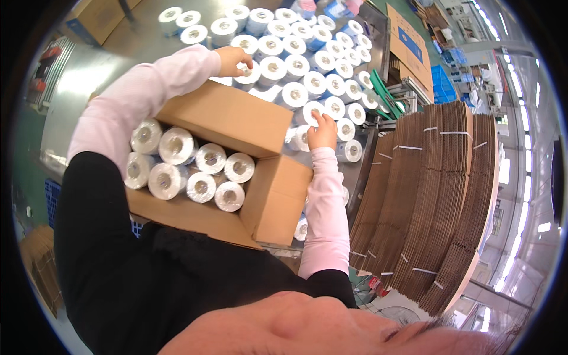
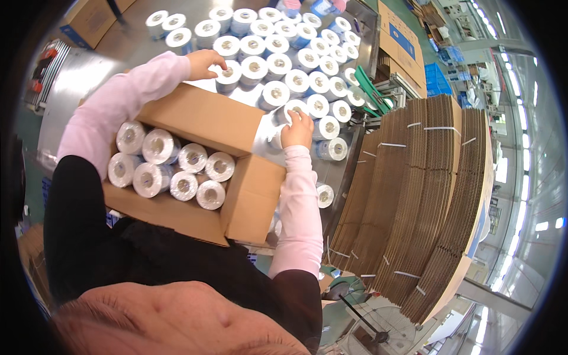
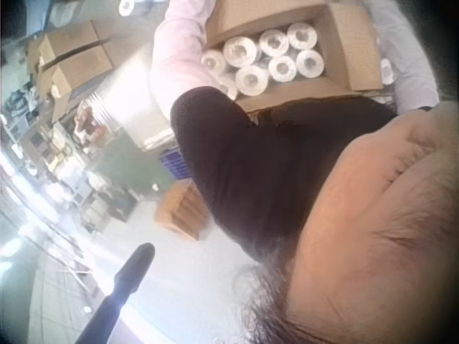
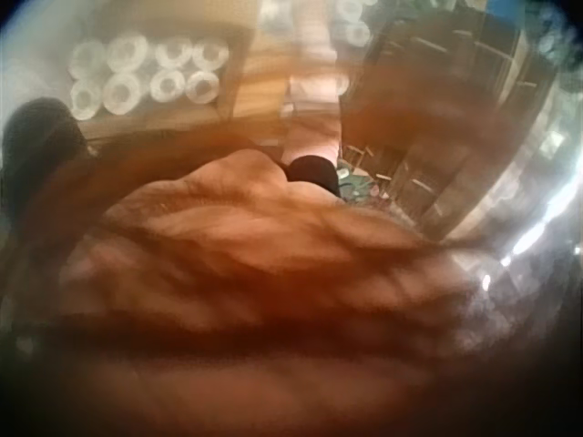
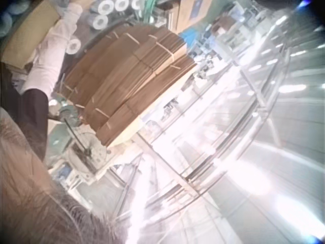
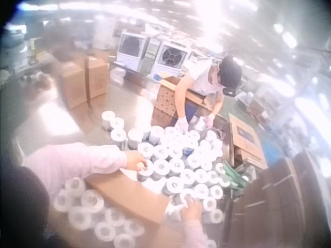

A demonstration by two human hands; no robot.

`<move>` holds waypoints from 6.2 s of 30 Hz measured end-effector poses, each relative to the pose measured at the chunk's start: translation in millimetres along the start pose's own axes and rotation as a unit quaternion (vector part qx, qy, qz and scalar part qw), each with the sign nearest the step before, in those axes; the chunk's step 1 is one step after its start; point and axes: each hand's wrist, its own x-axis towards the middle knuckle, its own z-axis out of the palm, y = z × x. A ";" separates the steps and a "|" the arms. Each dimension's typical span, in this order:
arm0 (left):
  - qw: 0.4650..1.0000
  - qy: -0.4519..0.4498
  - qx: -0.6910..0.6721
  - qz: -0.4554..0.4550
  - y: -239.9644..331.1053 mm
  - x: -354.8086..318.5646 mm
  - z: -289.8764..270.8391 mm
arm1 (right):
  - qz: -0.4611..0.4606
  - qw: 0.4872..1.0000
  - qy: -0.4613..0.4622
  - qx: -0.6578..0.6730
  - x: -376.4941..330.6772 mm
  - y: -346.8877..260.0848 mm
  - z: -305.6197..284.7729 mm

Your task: The person unfolds cardboard boxes and packs white paper rolls into them.

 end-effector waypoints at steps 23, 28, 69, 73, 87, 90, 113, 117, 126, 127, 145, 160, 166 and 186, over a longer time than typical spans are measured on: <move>0.934 0.070 0.147 -0.319 -77.6 71.7 78.0 | -0.035 0.979 -0.102 -0.175 -75.8 18.7 111.0; 0.951 0.183 -0.149 -0.201 -45.0 35.9 27.4 | 0.119 0.986 -0.114 0.006 -124.2 57.1 86.6; 0.950 -0.084 0.140 -0.267 51.3 119.0 157.1 | 0.130 0.969 -0.188 -0.092 81.9 117.9 87.7; 0.955 -0.051 0.163 -0.242 39.3 127.3 151.0 | 0.198 0.942 -0.245 -0.115 113.4 104.6 78.8; 0.898 0.115 -0.421 -0.054 1.6 30.5 30.3 | 0.244 0.958 -0.042 0.145 -89.6 108.4 141.4; 0.742 -0.005 -0.670 0.024 14.4 -57.1 -18.2 | 0.219 0.888 0.090 0.395 -47.7 100.1 58.7; 0.997 -0.006 -0.077 -0.026 35.8 -184.6 -35.6 | -0.111 0.955 0.099 0.258 -50.7 -110.6 -35.4; 0.993 0.086 0.002 0.081 27.0 -18.6 37.4 | 0.148 0.979 -0.005 -0.137 -26.7 79.6 -22.9; 0.967 0.040 0.149 -0.203 13.8 191.0 160.6 | 0.210 0.929 -0.218 -0.213 -11.8 187.8 44.6; 0.960 0.000 0.179 -0.215 42.7 198.9 158.2 | 0.212 0.926 -0.219 -0.224 -12.9 197.9 43.3; 0.764 0.075 -0.640 0.033 40.4 -49.4 -1.6 | 0.239 0.965 0.014 0.103 -116.1 102.9 86.6; 0.983 -0.074 0.162 0.046 187.2 -275.9 17.9 | -0.362 0.916 -0.140 -0.100 -153.1 -183.8 -59.0; 0.975 -0.136 -0.131 0.119 216.2 -308.6 5.7 | -0.150 0.911 0.023 0.383 -182.9 -74.2 -56.7; 0.996 -0.008 0.079 0.031 180.9 -287.8 52.1 | 0.325 0.942 0.005 -0.086 -317.1 166.2 9.5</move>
